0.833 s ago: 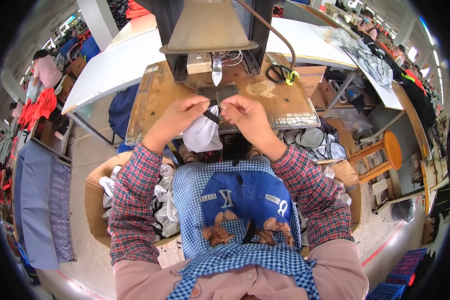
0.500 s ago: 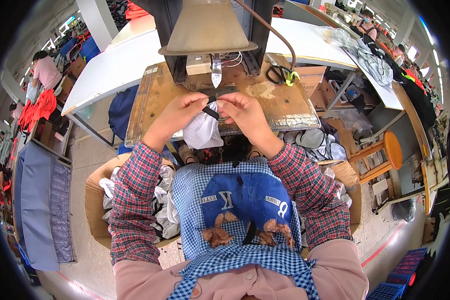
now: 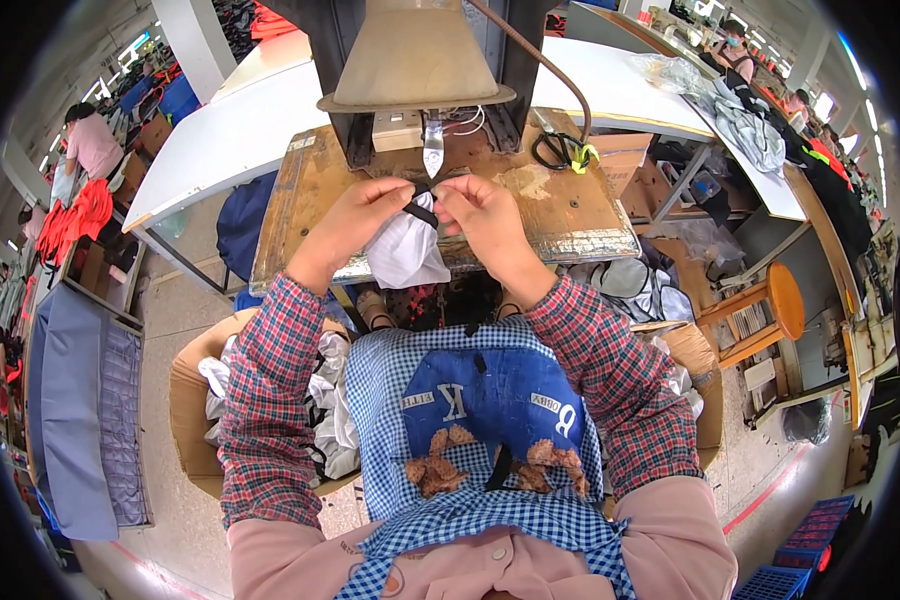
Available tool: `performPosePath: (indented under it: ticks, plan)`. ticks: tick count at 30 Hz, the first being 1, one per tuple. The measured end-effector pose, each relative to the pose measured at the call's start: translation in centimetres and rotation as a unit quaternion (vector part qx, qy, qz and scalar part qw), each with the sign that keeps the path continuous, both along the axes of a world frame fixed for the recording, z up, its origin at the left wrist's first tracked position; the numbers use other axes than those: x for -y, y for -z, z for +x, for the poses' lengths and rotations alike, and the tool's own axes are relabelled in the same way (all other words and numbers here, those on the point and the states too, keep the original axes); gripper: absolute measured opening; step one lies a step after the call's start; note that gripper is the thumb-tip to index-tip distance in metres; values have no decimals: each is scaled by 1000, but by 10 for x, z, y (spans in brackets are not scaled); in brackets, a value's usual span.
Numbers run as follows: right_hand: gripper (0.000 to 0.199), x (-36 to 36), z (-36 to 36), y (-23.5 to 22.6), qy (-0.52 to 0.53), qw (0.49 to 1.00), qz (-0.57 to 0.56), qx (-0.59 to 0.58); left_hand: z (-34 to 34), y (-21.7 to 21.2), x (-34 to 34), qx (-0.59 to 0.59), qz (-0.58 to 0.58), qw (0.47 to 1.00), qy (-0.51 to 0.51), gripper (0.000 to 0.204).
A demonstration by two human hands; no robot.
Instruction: Assembling fabric masks by attaching ear loops using a specialized heat sealing machine.
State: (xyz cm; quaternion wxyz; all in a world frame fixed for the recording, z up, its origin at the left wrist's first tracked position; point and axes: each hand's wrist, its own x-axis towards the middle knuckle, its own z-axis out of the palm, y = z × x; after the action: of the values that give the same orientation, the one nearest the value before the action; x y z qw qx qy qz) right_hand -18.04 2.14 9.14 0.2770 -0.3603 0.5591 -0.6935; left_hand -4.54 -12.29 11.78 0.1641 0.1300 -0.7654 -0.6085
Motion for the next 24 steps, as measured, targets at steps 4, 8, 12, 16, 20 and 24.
performPosePath:
  ticks: [4,8,12,16,20,24]
  plan:
    - [19,3,-3,-2,1,1000,-10,21,-3,-3,0,5,16,1000,-11,31]
    - [19,6,-5,-3,-2,999,-23,31,-6,-5,4,-1,34,999,-13,30]
    - [19,6,-4,-5,3,999,-30,42,-6,-4,7,-1,43,999,-9,30]
    - [18,0,-4,-5,-4,998,-34,52,-4,-7,3,-6,39,999,-8,30]
    - [28,-20,8,3,-21,998,-41,39,7,-5,-18,20,43,999,-12,30]
    - [42,-56,30,18,-163,986,-14,35,18,1,-53,15,-41,999,27,32]
